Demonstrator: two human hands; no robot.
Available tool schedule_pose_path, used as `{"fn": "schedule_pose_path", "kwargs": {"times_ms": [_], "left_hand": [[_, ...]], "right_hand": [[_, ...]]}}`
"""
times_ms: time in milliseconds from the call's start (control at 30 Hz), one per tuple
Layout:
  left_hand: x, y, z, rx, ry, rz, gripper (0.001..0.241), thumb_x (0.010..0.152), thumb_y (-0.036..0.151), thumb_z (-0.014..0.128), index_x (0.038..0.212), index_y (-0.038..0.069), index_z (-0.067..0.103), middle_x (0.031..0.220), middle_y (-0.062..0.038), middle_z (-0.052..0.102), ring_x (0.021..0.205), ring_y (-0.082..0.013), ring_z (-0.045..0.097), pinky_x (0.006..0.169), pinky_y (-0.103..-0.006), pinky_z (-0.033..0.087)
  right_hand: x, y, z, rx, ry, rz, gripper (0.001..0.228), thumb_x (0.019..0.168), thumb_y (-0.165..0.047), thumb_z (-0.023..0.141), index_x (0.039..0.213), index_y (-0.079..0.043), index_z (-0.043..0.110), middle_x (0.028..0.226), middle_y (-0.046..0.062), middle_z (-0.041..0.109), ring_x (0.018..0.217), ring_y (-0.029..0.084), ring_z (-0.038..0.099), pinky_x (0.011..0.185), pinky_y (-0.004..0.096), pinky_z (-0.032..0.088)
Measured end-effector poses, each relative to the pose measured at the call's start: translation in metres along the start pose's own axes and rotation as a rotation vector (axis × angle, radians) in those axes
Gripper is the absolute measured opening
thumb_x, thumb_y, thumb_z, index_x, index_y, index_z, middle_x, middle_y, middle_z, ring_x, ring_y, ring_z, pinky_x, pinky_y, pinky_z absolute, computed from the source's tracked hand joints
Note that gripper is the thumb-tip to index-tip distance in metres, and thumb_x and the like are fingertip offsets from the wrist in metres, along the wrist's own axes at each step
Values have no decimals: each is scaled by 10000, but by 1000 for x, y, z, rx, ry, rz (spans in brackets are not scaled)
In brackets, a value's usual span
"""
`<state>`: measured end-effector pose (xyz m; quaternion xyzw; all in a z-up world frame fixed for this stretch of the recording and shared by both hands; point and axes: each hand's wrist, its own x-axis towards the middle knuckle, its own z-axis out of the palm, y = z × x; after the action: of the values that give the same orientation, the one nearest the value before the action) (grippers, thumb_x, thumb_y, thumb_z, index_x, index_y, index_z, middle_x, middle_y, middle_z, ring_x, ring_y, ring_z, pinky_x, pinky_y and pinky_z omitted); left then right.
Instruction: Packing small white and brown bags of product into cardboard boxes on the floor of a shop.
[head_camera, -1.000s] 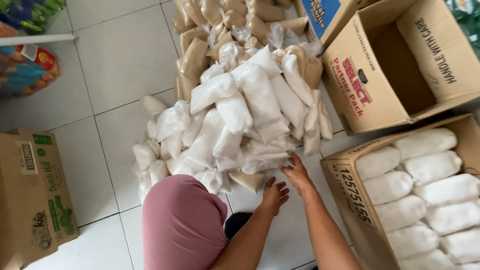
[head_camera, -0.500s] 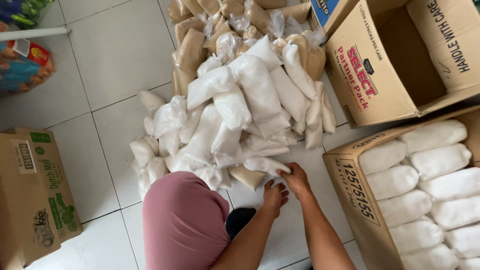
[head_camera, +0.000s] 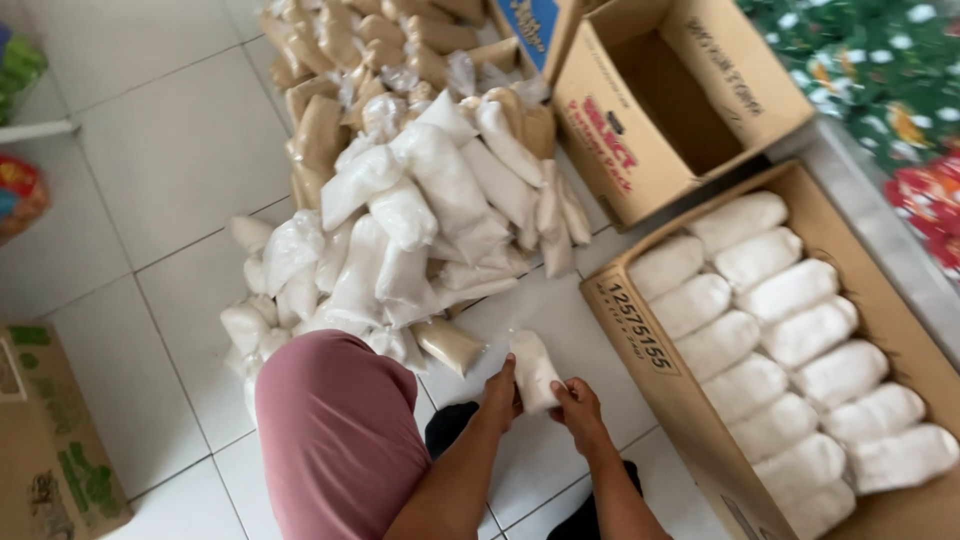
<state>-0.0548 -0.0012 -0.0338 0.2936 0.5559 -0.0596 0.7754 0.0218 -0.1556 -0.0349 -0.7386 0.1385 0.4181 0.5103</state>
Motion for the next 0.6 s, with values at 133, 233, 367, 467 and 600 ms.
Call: {"fn": "schedule_pose_path", "kwargs": {"times_ms": [133,233,367,467,600], "left_hand": [[-36,7,-3,89,-73,62,587,955,508,525,1364,93,594,1151,-128,680,902,-228,647,762,-370,555],[-60,11,4,159,-143,104,604,939,515,553,1348,73,605,1139,-135,687,901,-232,656,766,-375,560],[-80,9,30,288,-267,154,628,918,524,589,1326,47,620,1124,-145,697,899,-239,668,771,-382,567],[-87,3,45,385,-352,182,647,902,530,617,1310,28,630,1113,-152,704,898,-244,676,774,-387,572],[-96,1,61,468,-438,235,674,881,539,653,1289,2,645,1098,-162,713,896,-250,688,779,-394,578]], "right_hand": [[-29,36,-17,161,-16,-58,318,948,-364,707,946,-67,592,886,70,647,786,175,619,759,354,592],[-50,49,-23,236,-21,-133,286,919,-374,696,966,-105,614,909,44,672,815,163,646,756,350,575],[-83,34,-31,173,-8,-143,371,913,-438,702,1019,-94,613,953,46,685,849,176,680,773,347,580],[-114,18,-38,203,7,-88,436,879,-466,722,1135,-139,589,1014,51,708,889,181,693,806,344,574],[-144,6,-51,206,19,-83,599,855,-461,768,1338,-174,557,1157,6,650,1049,139,641,890,351,566]]}}
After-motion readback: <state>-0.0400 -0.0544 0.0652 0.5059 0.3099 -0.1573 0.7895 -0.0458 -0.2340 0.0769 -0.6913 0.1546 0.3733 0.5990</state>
